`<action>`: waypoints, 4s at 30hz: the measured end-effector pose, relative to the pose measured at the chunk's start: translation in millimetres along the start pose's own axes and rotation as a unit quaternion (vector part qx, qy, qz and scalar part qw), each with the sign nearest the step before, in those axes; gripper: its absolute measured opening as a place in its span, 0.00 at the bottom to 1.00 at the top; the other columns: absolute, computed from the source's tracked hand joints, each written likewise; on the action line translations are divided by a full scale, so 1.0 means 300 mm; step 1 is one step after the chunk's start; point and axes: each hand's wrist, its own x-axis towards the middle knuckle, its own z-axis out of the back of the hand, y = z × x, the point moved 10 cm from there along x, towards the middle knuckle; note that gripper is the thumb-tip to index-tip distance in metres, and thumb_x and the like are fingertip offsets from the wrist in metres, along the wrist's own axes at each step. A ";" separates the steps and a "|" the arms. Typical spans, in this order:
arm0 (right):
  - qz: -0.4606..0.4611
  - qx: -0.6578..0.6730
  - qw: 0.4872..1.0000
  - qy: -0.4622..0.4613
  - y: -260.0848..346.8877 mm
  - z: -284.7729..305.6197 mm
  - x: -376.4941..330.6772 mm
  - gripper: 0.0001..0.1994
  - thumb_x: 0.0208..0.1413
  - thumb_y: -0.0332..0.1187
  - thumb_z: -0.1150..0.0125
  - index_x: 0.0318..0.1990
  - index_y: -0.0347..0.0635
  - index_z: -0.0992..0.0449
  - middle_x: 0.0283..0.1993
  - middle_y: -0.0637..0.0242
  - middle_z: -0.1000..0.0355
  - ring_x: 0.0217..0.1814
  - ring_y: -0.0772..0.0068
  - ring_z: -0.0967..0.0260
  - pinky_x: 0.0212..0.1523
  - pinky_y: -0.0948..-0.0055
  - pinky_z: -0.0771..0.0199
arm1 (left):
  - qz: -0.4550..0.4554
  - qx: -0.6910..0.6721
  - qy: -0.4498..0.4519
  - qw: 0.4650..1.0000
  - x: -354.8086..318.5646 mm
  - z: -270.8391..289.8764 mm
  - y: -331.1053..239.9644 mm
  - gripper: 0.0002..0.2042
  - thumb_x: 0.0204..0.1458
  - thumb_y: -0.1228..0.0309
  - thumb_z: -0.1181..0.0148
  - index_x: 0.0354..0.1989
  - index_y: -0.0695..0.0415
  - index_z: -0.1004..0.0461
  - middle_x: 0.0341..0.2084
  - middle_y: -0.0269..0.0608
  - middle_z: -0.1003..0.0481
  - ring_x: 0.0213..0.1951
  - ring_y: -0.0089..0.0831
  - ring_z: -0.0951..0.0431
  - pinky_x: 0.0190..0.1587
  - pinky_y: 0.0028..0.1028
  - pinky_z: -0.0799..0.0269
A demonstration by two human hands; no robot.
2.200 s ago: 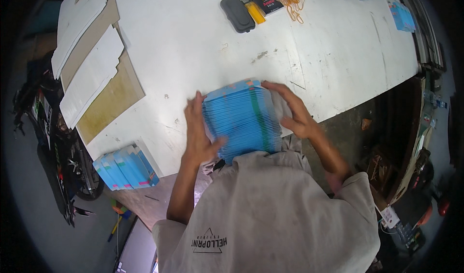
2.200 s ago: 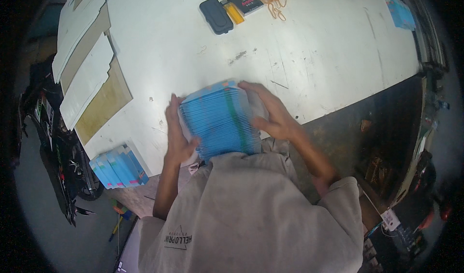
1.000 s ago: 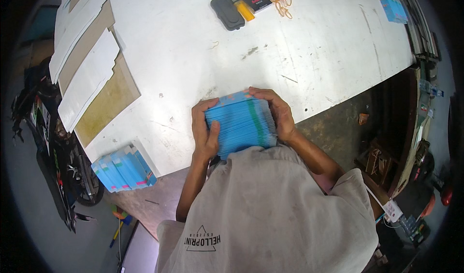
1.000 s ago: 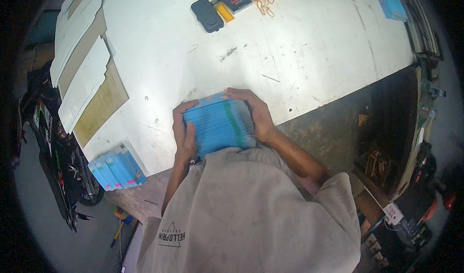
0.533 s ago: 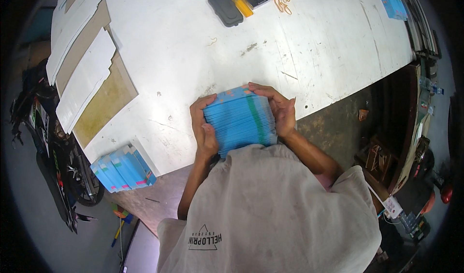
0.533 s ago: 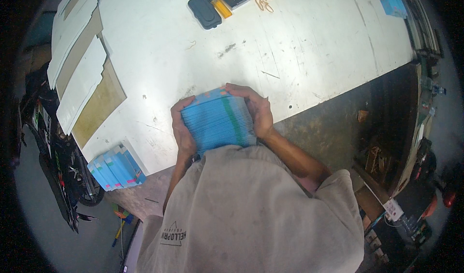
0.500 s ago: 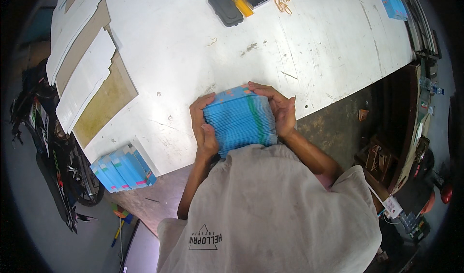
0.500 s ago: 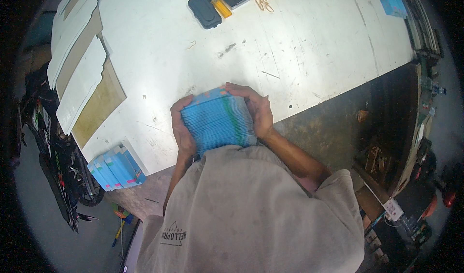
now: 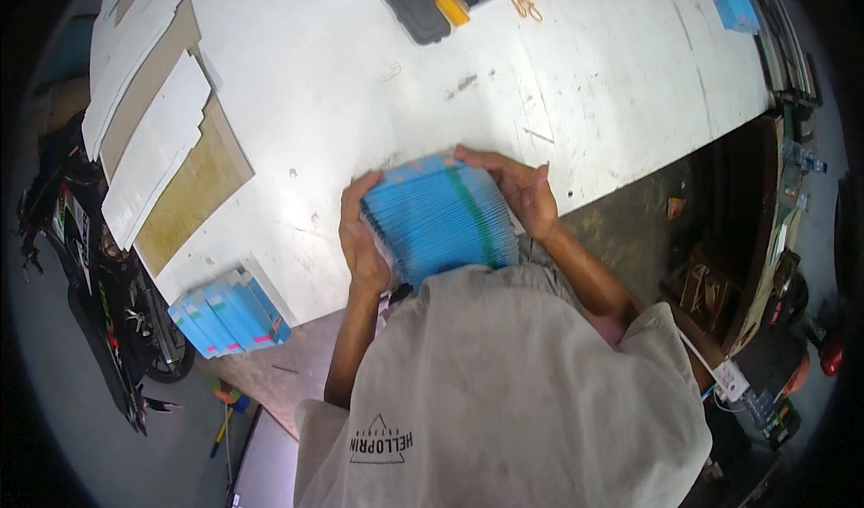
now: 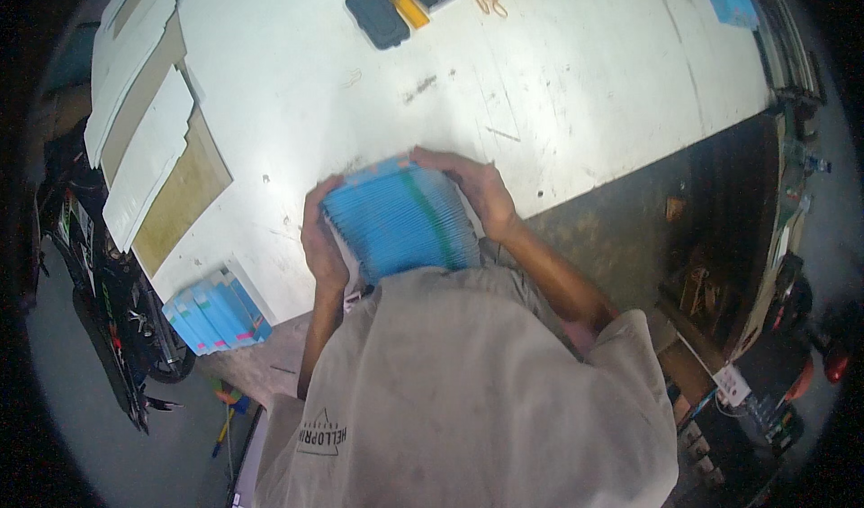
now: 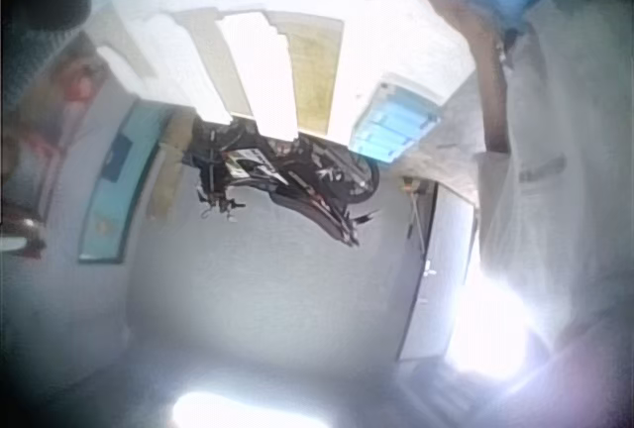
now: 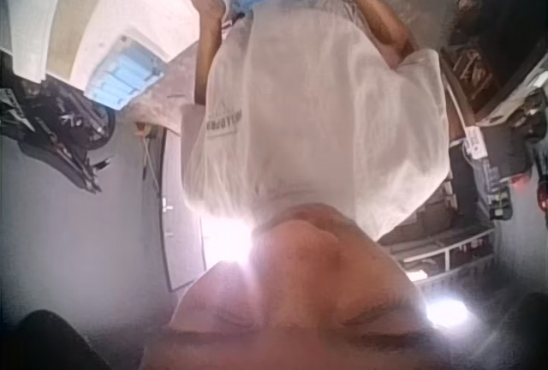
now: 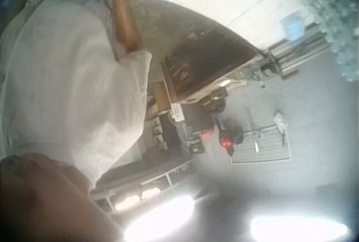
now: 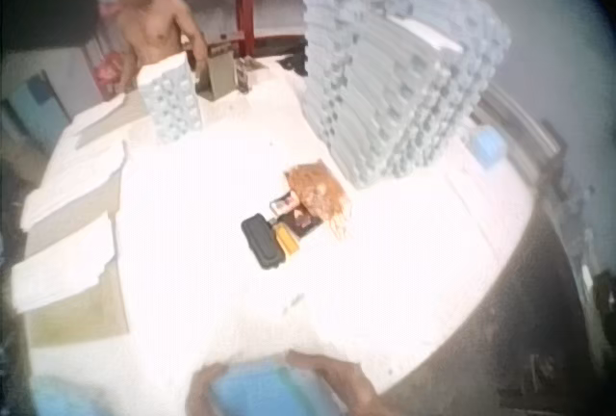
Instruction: The person assembles small blue cardboard boxes by folding flat pieces into shape and stacking them. They then place the finished boxes into a green tray and continue folding more pieces.
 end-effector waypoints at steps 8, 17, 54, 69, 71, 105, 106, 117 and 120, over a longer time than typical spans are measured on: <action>-0.025 -0.074 0.997 -0.001 0.037 0.016 0.041 0.56 0.65 0.75 0.88 0.68 0.26 0.33 0.73 0.40 0.35 0.82 0.44 0.48 0.81 0.47 0.57 | -0.078 0.086 0.008 0.993 0.006 -0.012 -0.071 0.45 0.65 0.34 0.63 0.71 0.68 0.40 0.68 0.60 0.40 0.72 0.51 0.44 0.75 0.47 0.54; -0.078 0.046 0.996 0.005 0.024 0.008 -0.128 0.57 0.63 0.78 0.80 0.73 0.25 0.41 0.82 0.38 0.54 0.85 0.45 0.59 0.82 0.49 0.61 | -0.054 0.054 0.068 0.995 -0.118 -0.026 -0.074 0.52 0.61 0.30 0.59 0.77 0.69 0.48 0.77 0.64 0.49 0.80 0.55 0.56 0.78 0.51 0.61; 0.011 -0.172 0.985 -0.022 0.071 -0.034 0.028 0.45 0.68 0.70 0.70 0.72 0.38 0.34 0.79 0.45 0.46 0.85 0.41 0.59 0.81 0.45 0.58 | -0.096 0.112 0.027 0.989 -0.030 -0.029 -0.161 0.51 0.62 0.35 0.55 0.80 0.66 0.59 0.78 0.64 0.55 0.79 0.62 0.57 0.78 0.52 0.60; 0.071 -0.256 0.964 0.008 0.089 -0.107 -0.113 0.58 0.55 0.81 0.58 0.75 0.32 0.40 0.78 0.39 0.45 0.84 0.32 0.60 0.81 0.39 0.66 | -0.071 0.025 0.095 0.993 -0.046 -0.018 -0.102 0.59 0.55 0.24 0.60 0.79 0.68 0.58 0.78 0.62 0.54 0.79 0.59 0.56 0.78 0.51 0.60; 0.126 -0.282 0.951 0.034 0.159 -0.155 -0.089 0.57 0.56 0.79 0.57 0.75 0.31 0.41 0.78 0.37 0.48 0.83 0.29 0.61 0.80 0.39 0.64 | -0.044 -0.065 0.064 0.995 -0.043 -0.031 -0.131 0.64 0.51 0.18 0.64 0.79 0.68 0.62 0.79 0.63 0.58 0.79 0.57 0.56 0.78 0.51 0.59; -0.032 -0.208 0.977 -0.042 0.049 -0.034 -0.071 0.73 0.42 0.92 0.63 0.79 0.30 0.55 0.82 0.38 0.58 0.85 0.42 0.63 0.82 0.46 0.64 | -0.011 -0.097 0.047 0.994 -0.083 -0.045 -0.040 0.66 0.50 0.15 0.75 0.80 0.67 0.65 0.79 0.66 0.58 0.80 0.57 0.63 0.79 0.52 0.65; 0.006 -0.190 0.981 -0.037 0.089 -0.054 -0.058 0.72 0.43 0.92 0.64 0.79 0.31 0.54 0.81 0.38 0.57 0.85 0.42 0.63 0.82 0.46 0.64 | -0.035 -0.087 0.030 0.995 -0.071 -0.045 -0.065 0.65 0.51 0.16 0.76 0.80 0.67 0.65 0.79 0.64 0.58 0.80 0.56 0.61 0.79 0.51 0.63; 0.083 -0.256 0.963 0.017 0.069 -0.037 0.007 0.58 0.59 0.82 0.68 0.76 0.31 0.44 0.79 0.40 0.47 0.84 0.39 0.58 0.81 0.43 0.60 | -0.166 0.123 0.014 0.978 -0.024 0.007 -0.104 0.55 0.62 0.26 0.72 0.79 0.68 0.60 0.78 0.66 0.55 0.80 0.61 0.60 0.77 0.57 0.62; 0.113 -0.266 0.957 -0.018 0.145 -0.096 0.006 0.57 0.60 0.80 0.67 0.76 0.32 0.43 0.78 0.41 0.46 0.84 0.39 0.58 0.81 0.44 0.59 | -0.206 0.136 0.006 0.969 -0.022 0.005 -0.167 0.54 0.63 0.27 0.70 0.79 0.69 0.59 0.78 0.66 0.54 0.79 0.61 0.59 0.77 0.56 0.61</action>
